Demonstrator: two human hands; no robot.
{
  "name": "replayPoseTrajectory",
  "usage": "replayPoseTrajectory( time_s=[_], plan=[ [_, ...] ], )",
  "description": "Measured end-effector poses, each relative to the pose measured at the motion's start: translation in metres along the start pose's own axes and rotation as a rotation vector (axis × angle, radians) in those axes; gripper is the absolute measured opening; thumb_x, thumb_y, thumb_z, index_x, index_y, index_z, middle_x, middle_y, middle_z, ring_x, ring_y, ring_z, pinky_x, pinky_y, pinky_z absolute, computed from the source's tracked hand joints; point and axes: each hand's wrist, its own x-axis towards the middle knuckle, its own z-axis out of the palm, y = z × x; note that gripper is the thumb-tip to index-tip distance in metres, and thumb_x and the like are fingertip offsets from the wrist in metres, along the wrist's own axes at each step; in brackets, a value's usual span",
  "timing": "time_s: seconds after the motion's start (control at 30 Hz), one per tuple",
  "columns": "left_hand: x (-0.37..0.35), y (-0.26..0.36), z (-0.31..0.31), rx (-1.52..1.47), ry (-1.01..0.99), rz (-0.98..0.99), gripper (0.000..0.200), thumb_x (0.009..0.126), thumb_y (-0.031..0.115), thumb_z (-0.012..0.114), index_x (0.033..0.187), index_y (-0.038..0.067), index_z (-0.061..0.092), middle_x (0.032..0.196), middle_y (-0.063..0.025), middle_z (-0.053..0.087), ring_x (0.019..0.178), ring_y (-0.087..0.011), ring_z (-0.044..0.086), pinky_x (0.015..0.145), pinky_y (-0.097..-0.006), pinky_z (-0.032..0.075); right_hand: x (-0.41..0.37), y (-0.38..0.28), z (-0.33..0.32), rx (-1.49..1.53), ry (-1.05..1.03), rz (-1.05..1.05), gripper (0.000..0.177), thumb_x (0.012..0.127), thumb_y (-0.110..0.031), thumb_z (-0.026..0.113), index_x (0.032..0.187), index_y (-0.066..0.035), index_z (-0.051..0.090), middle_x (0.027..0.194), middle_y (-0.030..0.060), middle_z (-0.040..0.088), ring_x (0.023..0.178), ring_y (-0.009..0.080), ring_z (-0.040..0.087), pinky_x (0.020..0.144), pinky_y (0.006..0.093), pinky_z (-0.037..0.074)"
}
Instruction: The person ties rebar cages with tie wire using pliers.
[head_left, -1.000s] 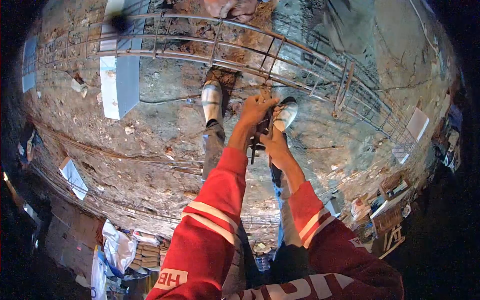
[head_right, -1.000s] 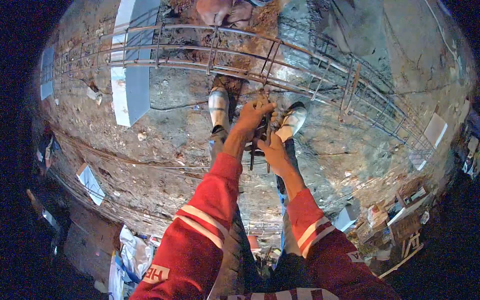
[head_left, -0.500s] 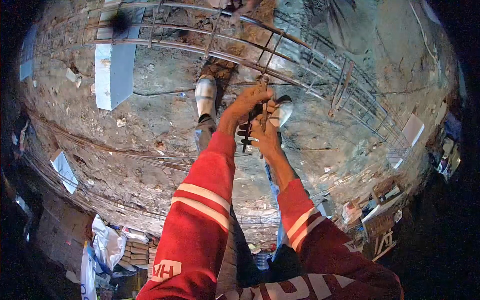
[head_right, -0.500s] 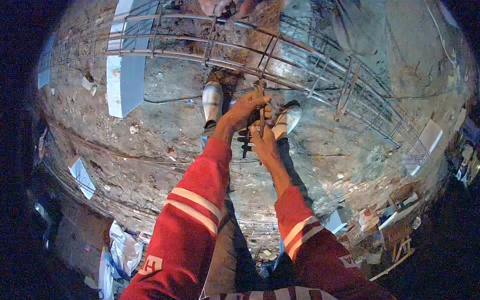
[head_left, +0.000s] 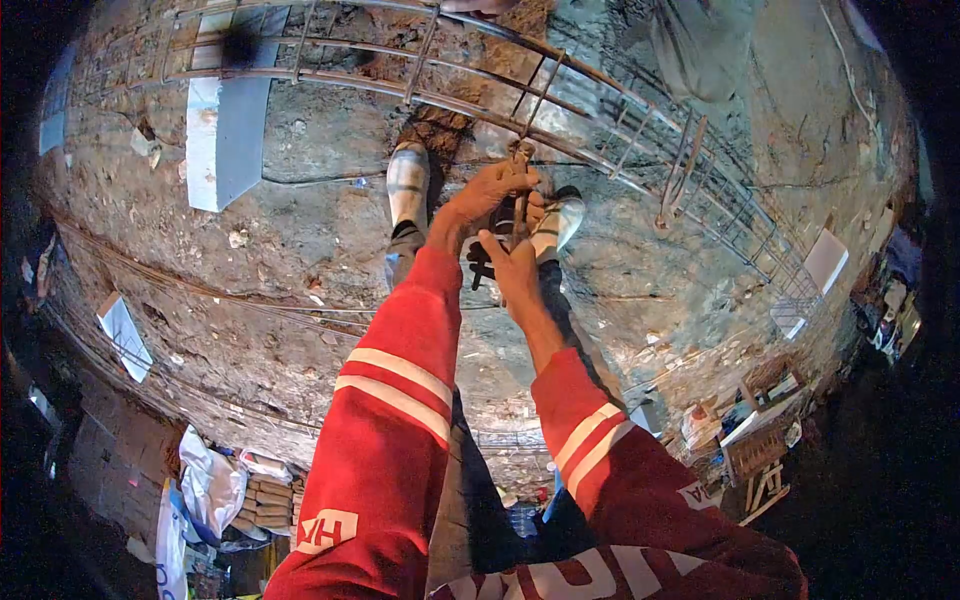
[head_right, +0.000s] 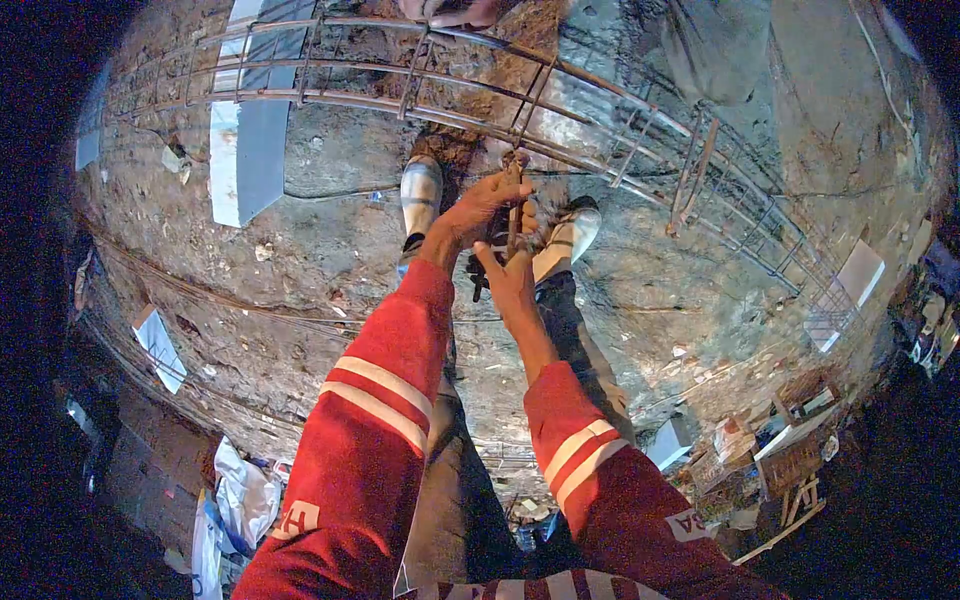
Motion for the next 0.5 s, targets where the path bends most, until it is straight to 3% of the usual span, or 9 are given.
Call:
replayPoseTrajectory(
  time_s=[0.07, 0.1, 0.2, 0.3, 0.47, 0.5],
  plan=[
    [0.001, 0.002, -0.003, -0.014, -0.064, -0.008, 0.026, 0.087, 0.027, 0.066, 0.101, 0.01, 0.052, 0.083, -0.0064, 0.062, 0.069, -0.0191, 0.065, 0.061, -0.0318, 0.054, 0.0, -0.036, -0.014, 0.146, -0.28, 0.462, 0.026, 0.089, -0.03, 0.062, 0.083, -0.005, 0.054, 0.07, -0.0029, 0.047, 0.059, 0.0105, 0.042, 0.051, 0.03, 0.033],
    [0.003, 0.001, -0.004, -0.015, -0.063, -0.009, 0.026, 0.087, 0.027, 0.066, 0.101, 0.01, 0.052, 0.083, -0.0064, 0.062, 0.069, -0.0191, 0.065, 0.061, -0.0318, 0.054, 0.001, -0.04, -0.015, 0.185, -0.331, 0.465, 0.029, 0.089, -0.031, 0.064, 0.074, -0.01, 0.05, 0.066, -0.0053, 0.043, 0.056, 0.0088, 0.037, 0.049, 0.029, 0.029],
    [0.005, 0.0, -0.008, 0.083, -0.068, 0.059, 0.027, 0.087, 0.028, 0.066, 0.102, 0.01, 0.052, 0.083, -0.0066, 0.062, 0.071, -0.021, 0.065, 0.062, -0.033, 0.055, 0.007, -0.026, -0.015, 0.02, -0.339, 0.34, 0.033, 0.09, -0.033, 0.062, 0.071, -0.009, 0.049, 0.064, -0.0053, 0.041, 0.056, 0.0087, 0.035, 0.048, 0.0292, 0.029],
    [0.005, 0.002, -0.008, 0.0, -0.108, -0.004, 0.028, 0.088, 0.028, 0.065, 0.103, 0.009, 0.052, 0.083, -0.0069, 0.062, 0.071, -0.0209, 0.065, 0.064, -0.033, 0.055, 0.01, -0.011, -0.014, -0.005, -0.259, 0.361, 0.035, 0.091, -0.035, 0.061, 0.069, -0.009, 0.049, 0.063, -0.005, 0.04, 0.056, 0.009, 0.034, 0.047, 0.0301, 0.029],
    [0.0, 0.002, -0.001, -0.034, -0.077, -0.023, 0.03, 0.087, 0.03, 0.066, 0.102, 0.008, 0.053, 0.082, -0.0062, 0.062, 0.068, -0.0187, 0.064, 0.06, -0.0311, 0.053, 0.008, -0.003, -0.004, 0.08, -0.165, 0.352, 0.031, 0.09, -0.033, 0.063, 0.072, -0.009, 0.053, 0.064, -0.003, 0.045, 0.056, 0.0094, 0.039, 0.048, 0.0287, 0.031],
    [0.0, 0.004, -0.002, -0.033, -0.075, -0.024, 0.03, 0.087, 0.03, 0.066, 0.102, 0.008, 0.053, 0.082, -0.0062, 0.062, 0.068, -0.0187, 0.064, 0.06, -0.0311, 0.053, 0.008, -0.007, -0.003, 0.131, -0.197, 0.338, 0.03, 0.086, -0.034, 0.067, 0.081, -0.007, 0.054, 0.074, -0.0011, 0.049, 0.065, 0.0115, 0.043, 0.056, 0.0299, 0.035]
  ],
)
